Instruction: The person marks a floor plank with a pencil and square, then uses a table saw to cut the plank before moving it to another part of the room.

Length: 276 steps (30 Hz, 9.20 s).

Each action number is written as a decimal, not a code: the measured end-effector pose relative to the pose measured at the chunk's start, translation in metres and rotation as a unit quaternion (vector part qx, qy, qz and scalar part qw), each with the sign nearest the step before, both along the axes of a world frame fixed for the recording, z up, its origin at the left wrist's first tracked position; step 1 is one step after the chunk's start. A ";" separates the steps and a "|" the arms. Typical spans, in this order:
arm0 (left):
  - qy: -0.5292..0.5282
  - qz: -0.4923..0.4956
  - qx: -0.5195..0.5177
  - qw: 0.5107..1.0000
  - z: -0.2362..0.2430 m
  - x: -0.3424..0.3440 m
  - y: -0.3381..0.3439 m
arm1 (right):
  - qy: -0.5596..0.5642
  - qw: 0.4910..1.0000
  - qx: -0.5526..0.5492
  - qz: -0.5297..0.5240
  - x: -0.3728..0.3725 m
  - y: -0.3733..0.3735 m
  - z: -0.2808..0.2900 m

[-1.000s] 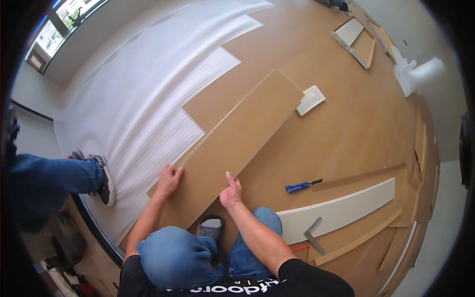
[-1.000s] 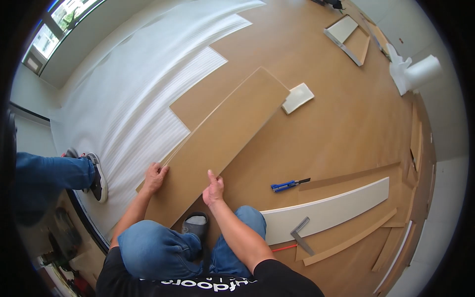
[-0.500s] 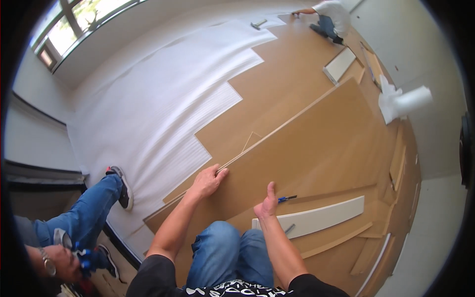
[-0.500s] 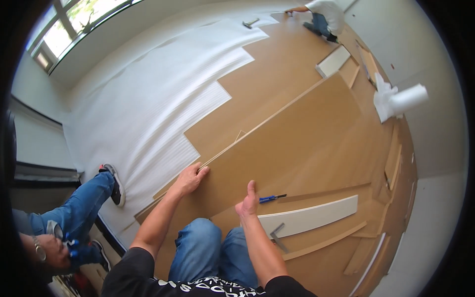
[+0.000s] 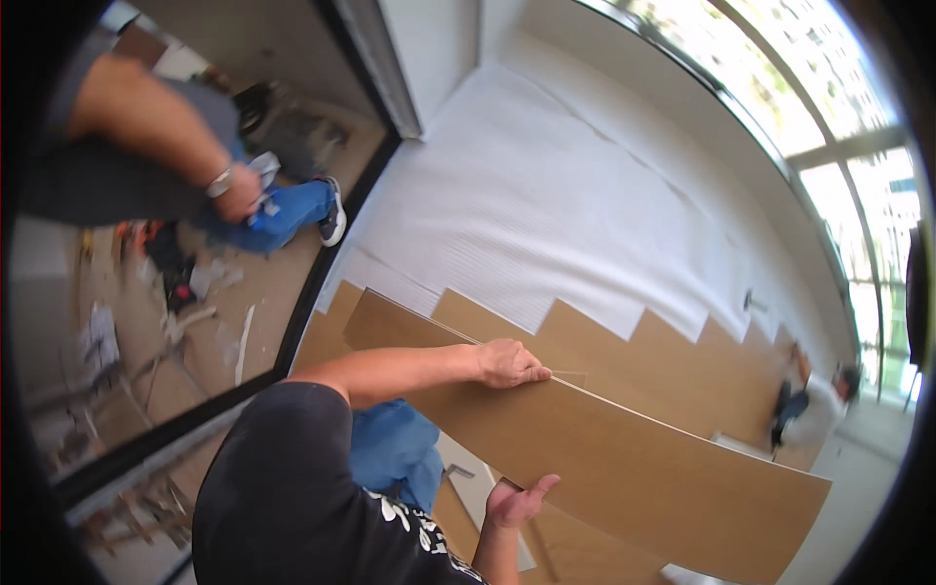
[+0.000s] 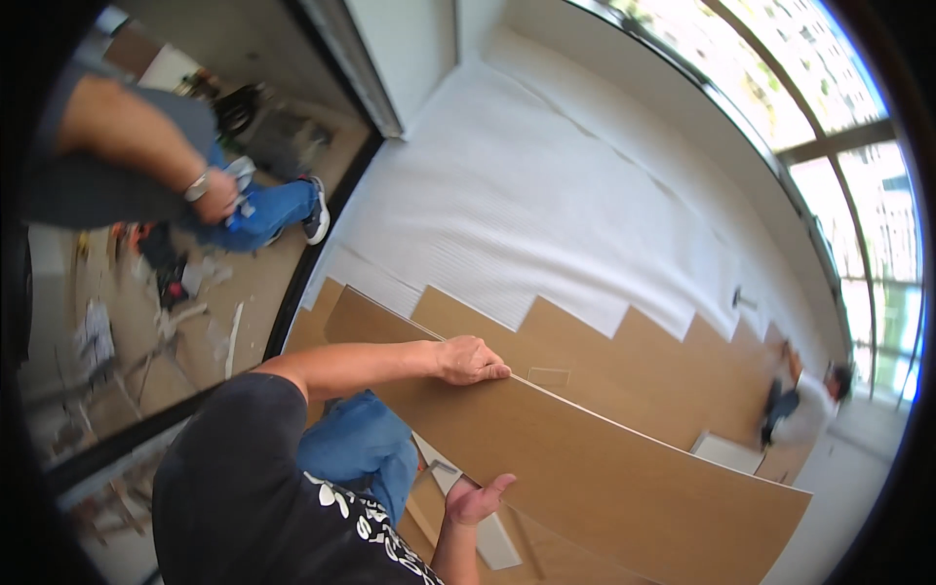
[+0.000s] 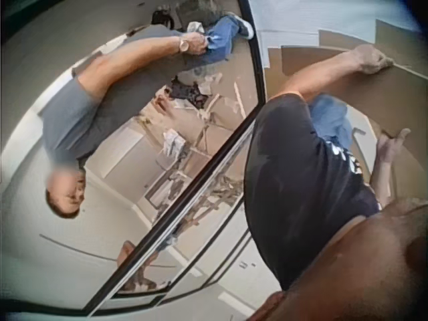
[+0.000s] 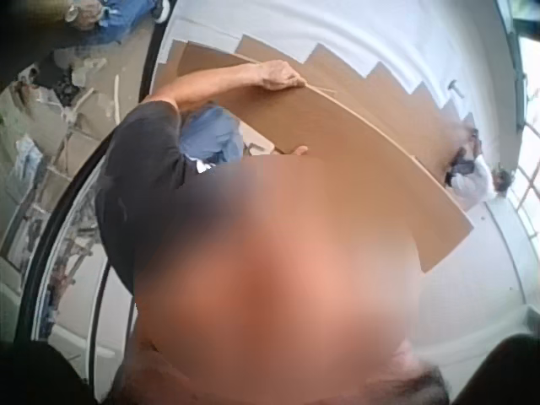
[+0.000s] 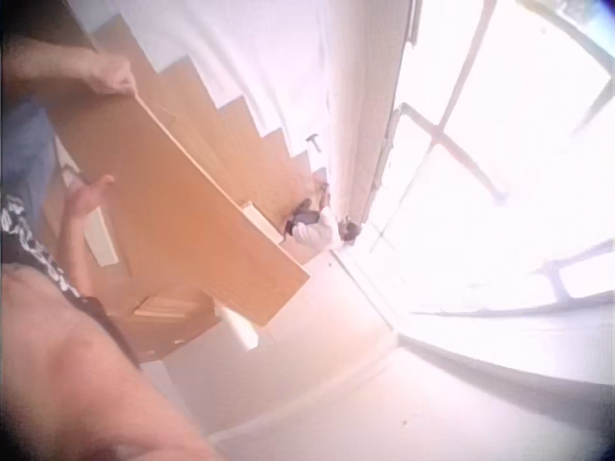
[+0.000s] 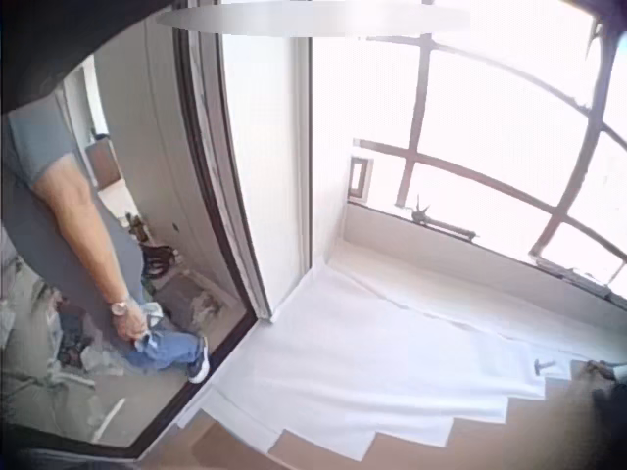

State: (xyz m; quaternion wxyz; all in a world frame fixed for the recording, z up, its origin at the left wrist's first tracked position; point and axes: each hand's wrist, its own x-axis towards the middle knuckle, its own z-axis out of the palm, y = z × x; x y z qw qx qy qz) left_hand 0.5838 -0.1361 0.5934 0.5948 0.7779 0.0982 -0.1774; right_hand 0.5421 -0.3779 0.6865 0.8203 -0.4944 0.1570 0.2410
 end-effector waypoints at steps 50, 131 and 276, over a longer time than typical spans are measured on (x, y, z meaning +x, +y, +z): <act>0.128 0.824 -0.466 0.294 0.164 -0.297 -0.626 | -0.568 0.003 -0.127 0.813 0.040 0.041 0.086; 0.074 0.803 -0.569 0.162 0.147 -0.364 -0.521 | -0.373 0.040 -0.291 0.880 0.006 0.198 -0.037; -0.121 0.822 -0.549 -0.086 0.126 -3.411 1.198 | -0.468 -0.359 -0.018 0.808 -3.273 1.911 0.017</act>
